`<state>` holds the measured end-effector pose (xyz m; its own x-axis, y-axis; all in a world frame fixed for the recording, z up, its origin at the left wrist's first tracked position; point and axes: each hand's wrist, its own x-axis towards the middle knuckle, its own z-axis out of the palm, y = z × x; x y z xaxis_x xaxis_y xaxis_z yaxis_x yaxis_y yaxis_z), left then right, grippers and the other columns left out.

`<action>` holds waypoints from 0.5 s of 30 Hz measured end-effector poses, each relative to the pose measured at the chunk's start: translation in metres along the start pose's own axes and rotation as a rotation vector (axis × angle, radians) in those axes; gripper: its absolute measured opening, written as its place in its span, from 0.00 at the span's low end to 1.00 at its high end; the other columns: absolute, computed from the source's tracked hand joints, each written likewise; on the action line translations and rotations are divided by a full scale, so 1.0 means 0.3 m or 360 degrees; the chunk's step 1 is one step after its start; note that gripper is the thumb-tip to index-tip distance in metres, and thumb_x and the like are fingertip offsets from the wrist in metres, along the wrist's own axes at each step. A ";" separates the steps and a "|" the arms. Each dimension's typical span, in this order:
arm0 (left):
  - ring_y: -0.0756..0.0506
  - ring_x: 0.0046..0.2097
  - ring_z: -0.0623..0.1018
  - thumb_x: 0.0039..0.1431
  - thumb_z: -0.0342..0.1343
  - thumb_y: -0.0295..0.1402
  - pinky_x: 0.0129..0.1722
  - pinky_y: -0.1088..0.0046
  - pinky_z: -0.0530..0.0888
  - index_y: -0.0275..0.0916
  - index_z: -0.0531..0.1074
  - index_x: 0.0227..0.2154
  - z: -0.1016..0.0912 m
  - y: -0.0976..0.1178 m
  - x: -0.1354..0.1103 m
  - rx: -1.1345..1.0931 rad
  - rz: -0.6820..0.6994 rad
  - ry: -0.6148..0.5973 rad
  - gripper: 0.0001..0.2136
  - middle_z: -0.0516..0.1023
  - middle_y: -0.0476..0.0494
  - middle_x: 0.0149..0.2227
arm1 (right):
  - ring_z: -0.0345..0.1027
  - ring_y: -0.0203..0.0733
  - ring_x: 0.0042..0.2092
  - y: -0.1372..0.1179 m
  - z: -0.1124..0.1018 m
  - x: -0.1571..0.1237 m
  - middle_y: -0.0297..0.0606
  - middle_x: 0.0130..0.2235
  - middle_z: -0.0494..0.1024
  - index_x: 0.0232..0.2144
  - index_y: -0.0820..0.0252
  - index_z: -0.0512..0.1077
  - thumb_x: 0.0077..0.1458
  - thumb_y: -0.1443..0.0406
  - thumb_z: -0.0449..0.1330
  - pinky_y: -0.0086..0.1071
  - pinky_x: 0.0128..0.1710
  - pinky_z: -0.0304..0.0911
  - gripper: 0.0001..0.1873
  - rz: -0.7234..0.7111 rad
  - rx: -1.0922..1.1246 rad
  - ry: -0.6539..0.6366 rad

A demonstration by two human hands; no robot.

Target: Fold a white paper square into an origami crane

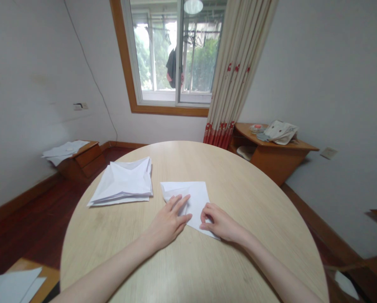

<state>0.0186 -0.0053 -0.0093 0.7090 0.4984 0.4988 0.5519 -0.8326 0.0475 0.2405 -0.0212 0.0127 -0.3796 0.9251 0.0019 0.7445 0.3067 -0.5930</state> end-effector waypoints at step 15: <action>0.36 0.63 0.57 0.58 0.57 0.26 0.57 0.50 0.65 0.49 0.53 0.63 0.012 -0.030 -0.003 -0.0160 -0.0254 0.0086 0.32 0.51 0.38 0.65 | 0.65 0.42 0.41 -0.025 0.036 -0.006 0.34 0.34 0.73 0.26 0.59 0.68 0.54 0.69 0.62 0.36 0.42 0.50 0.07 -0.0066 -0.0301 0.0120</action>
<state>0.0145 0.0025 -0.0133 0.5898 0.6148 0.5235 0.6071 -0.7651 0.2146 0.2295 -0.0276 0.0084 -0.3754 0.9227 0.0878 0.8216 0.3751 -0.4293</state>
